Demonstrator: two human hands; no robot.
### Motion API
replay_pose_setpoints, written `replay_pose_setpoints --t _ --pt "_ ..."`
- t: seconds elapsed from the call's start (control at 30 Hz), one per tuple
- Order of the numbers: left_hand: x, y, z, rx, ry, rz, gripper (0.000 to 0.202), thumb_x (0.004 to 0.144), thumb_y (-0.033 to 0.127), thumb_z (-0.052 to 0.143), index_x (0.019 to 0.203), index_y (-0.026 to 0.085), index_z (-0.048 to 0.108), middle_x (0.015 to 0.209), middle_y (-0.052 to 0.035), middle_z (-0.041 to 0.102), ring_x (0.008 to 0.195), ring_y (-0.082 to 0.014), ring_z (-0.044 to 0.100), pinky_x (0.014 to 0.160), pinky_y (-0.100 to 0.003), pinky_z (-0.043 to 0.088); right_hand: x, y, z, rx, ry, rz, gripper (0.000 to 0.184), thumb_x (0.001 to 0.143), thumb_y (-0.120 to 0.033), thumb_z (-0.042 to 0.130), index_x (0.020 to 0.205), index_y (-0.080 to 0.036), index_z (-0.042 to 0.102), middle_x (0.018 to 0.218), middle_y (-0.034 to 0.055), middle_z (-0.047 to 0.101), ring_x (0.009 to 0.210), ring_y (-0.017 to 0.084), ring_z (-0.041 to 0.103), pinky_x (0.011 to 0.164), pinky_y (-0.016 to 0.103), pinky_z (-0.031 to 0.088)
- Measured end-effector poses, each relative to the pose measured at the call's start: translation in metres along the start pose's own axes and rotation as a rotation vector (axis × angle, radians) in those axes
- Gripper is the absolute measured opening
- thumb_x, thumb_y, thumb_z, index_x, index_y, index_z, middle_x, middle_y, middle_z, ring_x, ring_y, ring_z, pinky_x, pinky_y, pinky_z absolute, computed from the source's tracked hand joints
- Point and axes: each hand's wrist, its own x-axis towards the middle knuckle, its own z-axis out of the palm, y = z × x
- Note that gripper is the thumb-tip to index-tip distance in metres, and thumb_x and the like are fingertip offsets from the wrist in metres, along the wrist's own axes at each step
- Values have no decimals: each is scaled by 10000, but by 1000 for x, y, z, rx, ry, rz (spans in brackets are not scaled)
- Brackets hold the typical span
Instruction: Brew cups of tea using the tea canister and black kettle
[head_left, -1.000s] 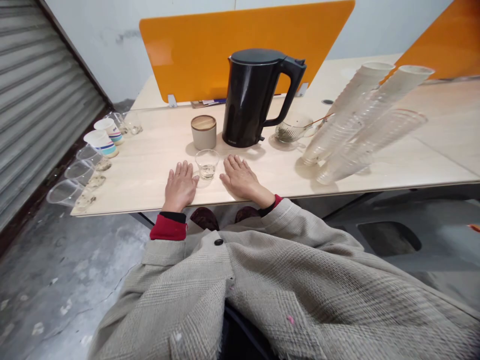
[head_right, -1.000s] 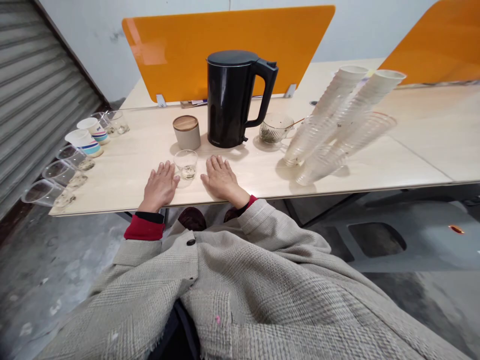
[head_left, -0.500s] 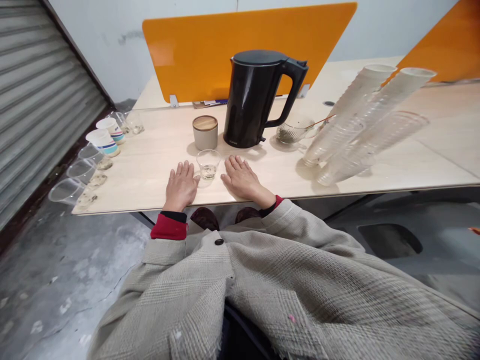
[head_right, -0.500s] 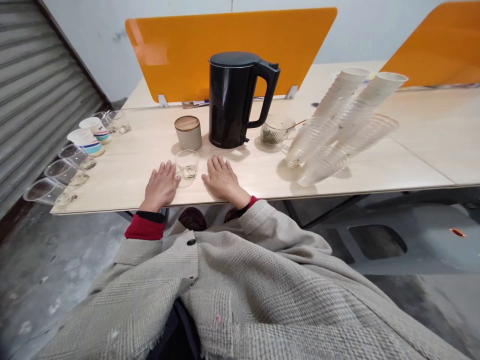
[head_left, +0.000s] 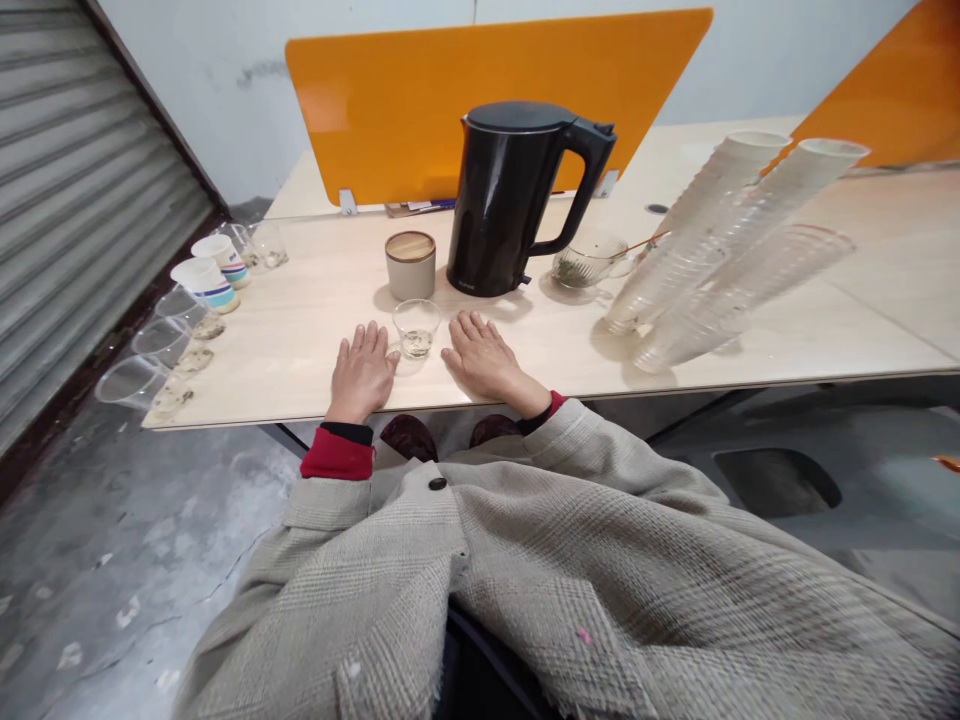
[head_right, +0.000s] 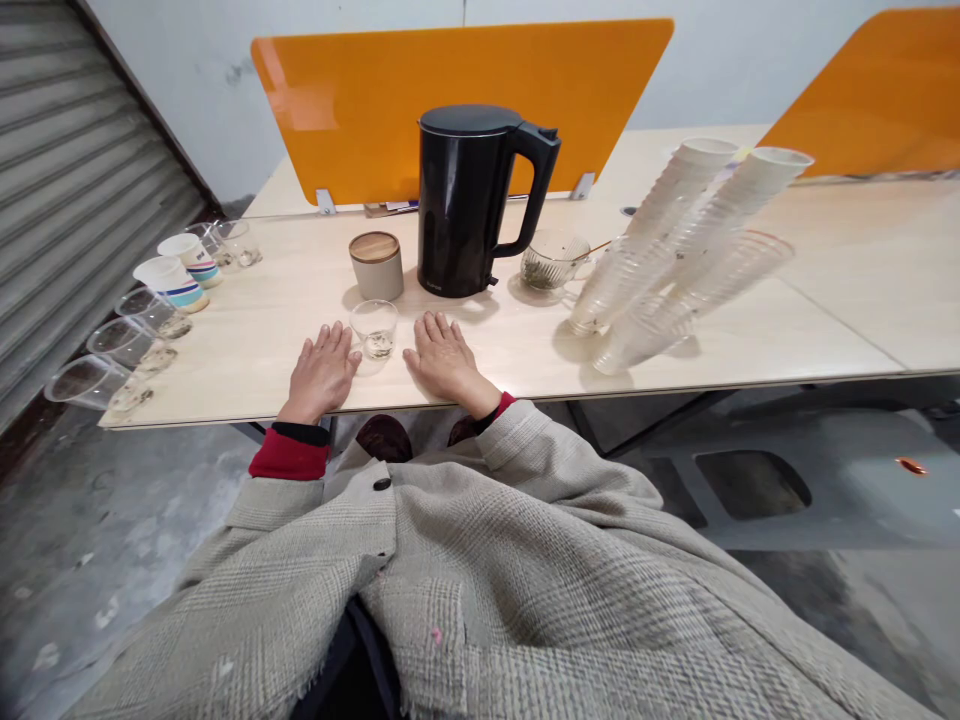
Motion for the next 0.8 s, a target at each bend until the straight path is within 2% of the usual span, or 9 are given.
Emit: replay_pose_setpoints --t 0.8 --pt "-1 1 0 4 22 0 680 1112 417 206 1711 118 322 1817 -126 252 1709 -285 206 1392 -534 203 -5 -8 -2 44 -20 45 732 1090 -378 333 1702 20 290 1813 231 207 1711 364 165 1388 558 139"
